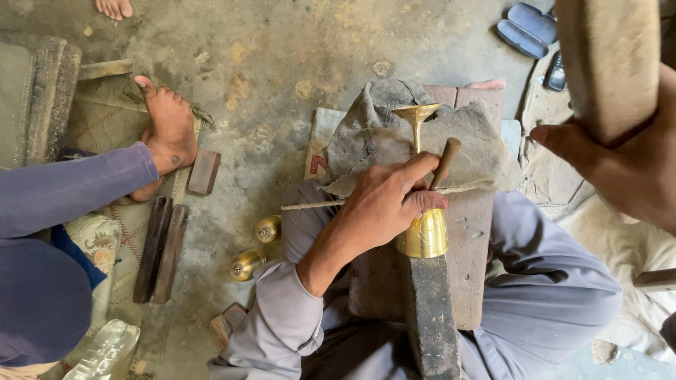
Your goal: The person holds a brass goblet on a wooden stake and uses a chisel and wooden mallet to hammer decorative patterns into the bowl. The person rotates the goblet periodically to continue the pattern around the circumference.
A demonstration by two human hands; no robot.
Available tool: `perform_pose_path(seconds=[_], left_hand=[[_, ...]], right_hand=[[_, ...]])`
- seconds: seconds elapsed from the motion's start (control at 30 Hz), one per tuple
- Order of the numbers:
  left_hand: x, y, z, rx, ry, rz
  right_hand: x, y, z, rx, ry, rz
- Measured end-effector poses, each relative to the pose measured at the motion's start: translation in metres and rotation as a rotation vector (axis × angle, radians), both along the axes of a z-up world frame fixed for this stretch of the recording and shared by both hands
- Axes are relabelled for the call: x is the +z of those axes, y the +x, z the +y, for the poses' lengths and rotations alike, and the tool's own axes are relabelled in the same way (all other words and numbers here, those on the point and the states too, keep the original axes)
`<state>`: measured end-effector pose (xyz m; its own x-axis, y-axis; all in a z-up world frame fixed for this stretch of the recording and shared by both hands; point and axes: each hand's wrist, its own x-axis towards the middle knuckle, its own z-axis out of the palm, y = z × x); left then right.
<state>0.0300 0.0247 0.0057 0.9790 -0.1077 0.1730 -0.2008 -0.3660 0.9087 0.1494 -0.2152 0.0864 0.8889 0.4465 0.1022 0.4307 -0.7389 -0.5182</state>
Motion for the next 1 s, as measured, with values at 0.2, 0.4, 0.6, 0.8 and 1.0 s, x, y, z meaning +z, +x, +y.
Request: perform_pose_path(seconds=[0.2, 0.4, 0.6, 0.8, 1.0], left_hand=[[-0.014, -0.007, -0.004, 0.049, -0.071, 0.038], [-0.021, -0.028, -0.017, 0.261, -0.181, 0.125], [-0.02, -0.037, -0.027, 0.383, -0.279, 0.098], [-0.025, -0.02, -0.019, 0.204, -0.06, 0.009], [-0.019, -0.003, -0.011, -0.066, 0.029, -0.066]], right_hand=[[0.013, 0.012, 0.016, 0.222, -0.466, -0.355], [0.036, 0.011, 0.047, 0.263, -0.687, -0.381], [0.059, -0.002, 0.066, 0.279, -0.871, -0.4], [0.05, 0.007, 0.041, 0.169, -0.655, -0.199], [0.019, -0.003, 0.004, 0.03, -0.631, -0.109]])
